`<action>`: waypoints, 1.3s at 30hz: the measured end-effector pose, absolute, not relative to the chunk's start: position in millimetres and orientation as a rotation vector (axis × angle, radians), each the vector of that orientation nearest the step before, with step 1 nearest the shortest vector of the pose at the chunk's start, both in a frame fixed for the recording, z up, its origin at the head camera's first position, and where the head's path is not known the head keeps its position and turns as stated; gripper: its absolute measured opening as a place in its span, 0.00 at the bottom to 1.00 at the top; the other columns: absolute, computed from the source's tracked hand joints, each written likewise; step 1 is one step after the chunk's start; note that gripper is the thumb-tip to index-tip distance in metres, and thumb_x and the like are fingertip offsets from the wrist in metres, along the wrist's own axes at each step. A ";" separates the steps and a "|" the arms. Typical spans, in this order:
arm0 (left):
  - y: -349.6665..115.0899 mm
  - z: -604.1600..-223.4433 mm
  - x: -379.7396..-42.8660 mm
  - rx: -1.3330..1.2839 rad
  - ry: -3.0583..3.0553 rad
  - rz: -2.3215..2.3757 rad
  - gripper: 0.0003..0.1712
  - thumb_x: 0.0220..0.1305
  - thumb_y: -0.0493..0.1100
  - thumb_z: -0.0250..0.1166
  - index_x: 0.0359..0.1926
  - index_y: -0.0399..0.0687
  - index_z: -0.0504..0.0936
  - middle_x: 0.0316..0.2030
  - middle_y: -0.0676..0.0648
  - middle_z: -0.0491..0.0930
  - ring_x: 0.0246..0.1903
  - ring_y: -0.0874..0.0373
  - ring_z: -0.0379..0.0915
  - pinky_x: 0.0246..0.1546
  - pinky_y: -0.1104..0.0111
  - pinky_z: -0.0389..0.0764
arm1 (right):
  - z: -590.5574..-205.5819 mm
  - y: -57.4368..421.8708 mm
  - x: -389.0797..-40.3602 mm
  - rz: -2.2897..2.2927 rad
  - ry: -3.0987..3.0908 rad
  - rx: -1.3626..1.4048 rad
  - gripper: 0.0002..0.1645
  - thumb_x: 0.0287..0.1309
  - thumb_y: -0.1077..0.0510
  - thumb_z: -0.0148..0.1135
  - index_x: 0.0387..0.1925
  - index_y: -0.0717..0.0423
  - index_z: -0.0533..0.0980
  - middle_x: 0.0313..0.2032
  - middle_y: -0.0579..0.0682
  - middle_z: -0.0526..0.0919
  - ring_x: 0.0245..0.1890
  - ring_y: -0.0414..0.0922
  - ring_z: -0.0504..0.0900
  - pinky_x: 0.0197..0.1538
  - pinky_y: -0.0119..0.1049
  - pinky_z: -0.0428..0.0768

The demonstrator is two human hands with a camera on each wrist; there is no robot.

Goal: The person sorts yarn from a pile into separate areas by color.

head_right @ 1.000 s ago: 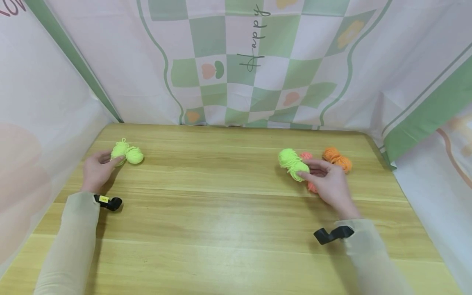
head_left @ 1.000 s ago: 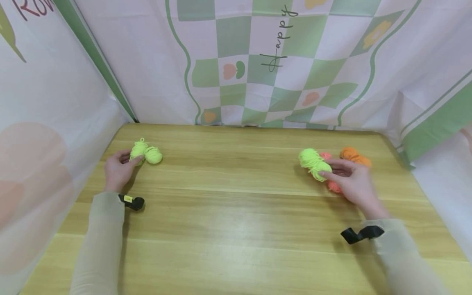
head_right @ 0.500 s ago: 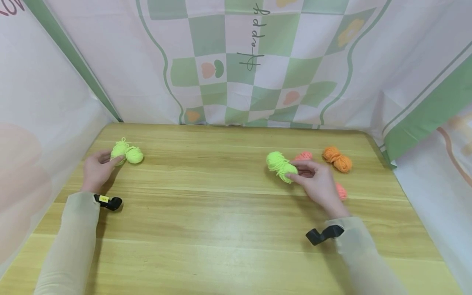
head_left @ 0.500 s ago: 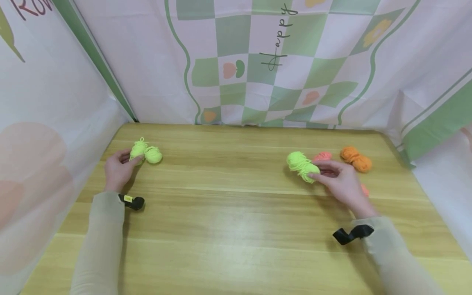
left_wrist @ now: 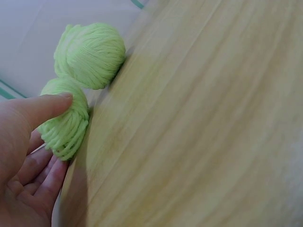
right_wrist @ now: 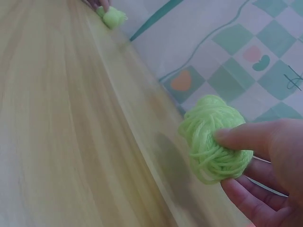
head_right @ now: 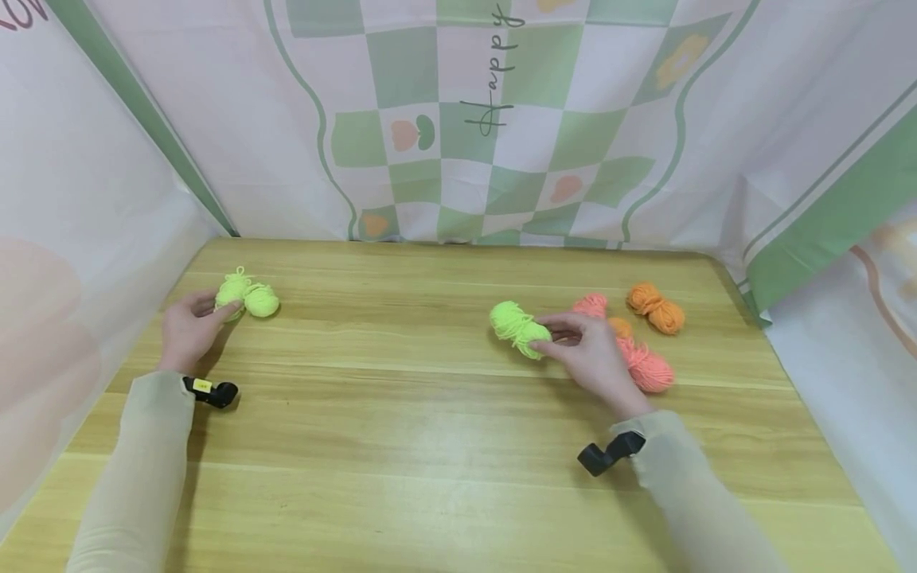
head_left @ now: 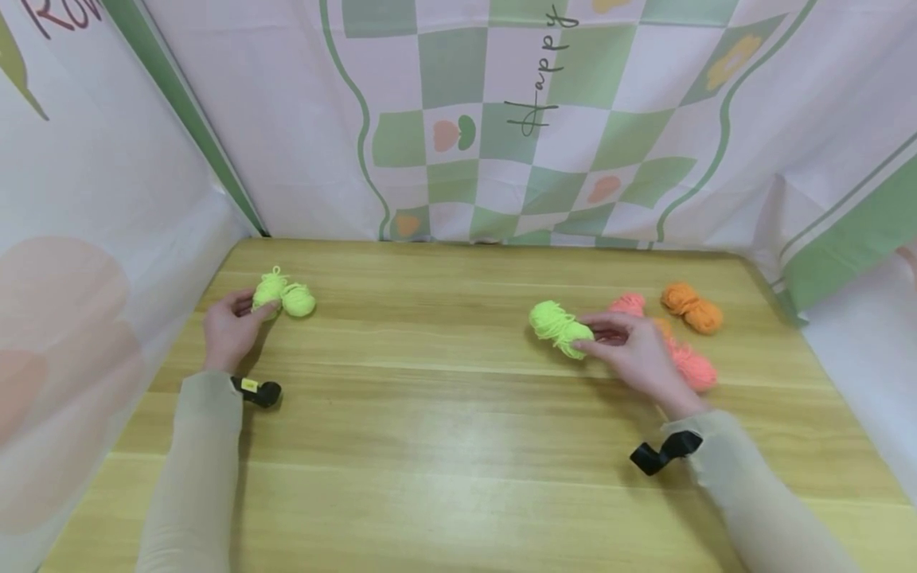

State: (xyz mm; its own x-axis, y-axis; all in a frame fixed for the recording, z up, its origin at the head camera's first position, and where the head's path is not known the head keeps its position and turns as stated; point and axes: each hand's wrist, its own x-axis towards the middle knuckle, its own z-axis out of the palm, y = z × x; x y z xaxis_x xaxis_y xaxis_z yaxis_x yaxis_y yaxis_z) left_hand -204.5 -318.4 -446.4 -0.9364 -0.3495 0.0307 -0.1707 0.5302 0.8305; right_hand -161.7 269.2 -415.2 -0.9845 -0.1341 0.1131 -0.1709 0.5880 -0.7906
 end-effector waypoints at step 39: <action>-316.8 -444.7 -203.3 0.454 -2.567 -1.393 0.37 0.68 0.53 0.69 0.68 0.33 0.72 0.60 0.32 0.76 0.58 0.44 0.71 0.59 0.59 0.75 | -422.3 205.6 -170.6 1.740 -2.661 0.409 0.24 0.56 0.56 0.78 0.53 0.60 0.83 0.47 0.55 0.86 0.47 0.51 0.83 0.47 0.34 0.84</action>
